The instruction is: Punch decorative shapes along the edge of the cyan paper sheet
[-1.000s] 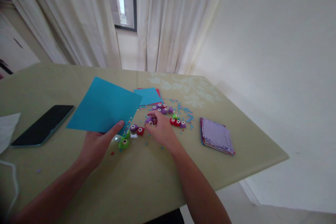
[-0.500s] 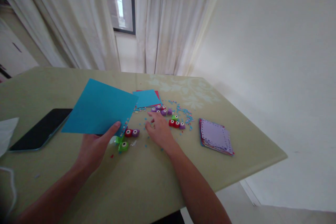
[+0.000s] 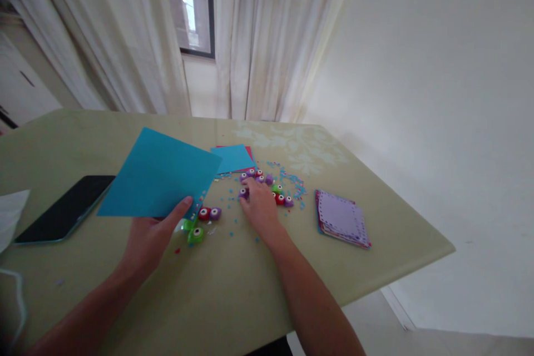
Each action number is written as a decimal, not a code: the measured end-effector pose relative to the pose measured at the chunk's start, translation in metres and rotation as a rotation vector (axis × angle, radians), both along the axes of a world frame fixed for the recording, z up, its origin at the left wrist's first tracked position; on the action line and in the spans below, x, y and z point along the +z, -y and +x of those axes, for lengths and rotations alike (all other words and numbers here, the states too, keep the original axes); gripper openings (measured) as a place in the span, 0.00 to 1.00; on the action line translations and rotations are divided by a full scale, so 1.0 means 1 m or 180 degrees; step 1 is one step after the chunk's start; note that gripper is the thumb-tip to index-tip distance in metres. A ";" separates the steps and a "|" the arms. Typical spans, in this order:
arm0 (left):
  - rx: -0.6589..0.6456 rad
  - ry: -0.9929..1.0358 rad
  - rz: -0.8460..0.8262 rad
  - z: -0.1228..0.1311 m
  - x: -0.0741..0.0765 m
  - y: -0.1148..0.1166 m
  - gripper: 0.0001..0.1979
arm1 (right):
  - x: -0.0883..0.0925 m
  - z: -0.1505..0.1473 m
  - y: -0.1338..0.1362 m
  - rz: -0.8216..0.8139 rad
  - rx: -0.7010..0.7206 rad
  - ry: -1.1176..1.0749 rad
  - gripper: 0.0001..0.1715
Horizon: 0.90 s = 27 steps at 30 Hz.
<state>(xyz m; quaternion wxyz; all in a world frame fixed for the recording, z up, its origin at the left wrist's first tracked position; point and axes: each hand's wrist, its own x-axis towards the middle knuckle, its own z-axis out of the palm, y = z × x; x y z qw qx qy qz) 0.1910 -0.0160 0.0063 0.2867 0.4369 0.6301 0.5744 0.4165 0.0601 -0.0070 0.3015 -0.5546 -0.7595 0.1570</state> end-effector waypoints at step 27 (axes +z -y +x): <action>-0.0317 -0.0138 -0.0041 0.006 0.003 0.004 0.20 | 0.016 -0.029 0.032 0.0746 0.0520 -0.1743 0.14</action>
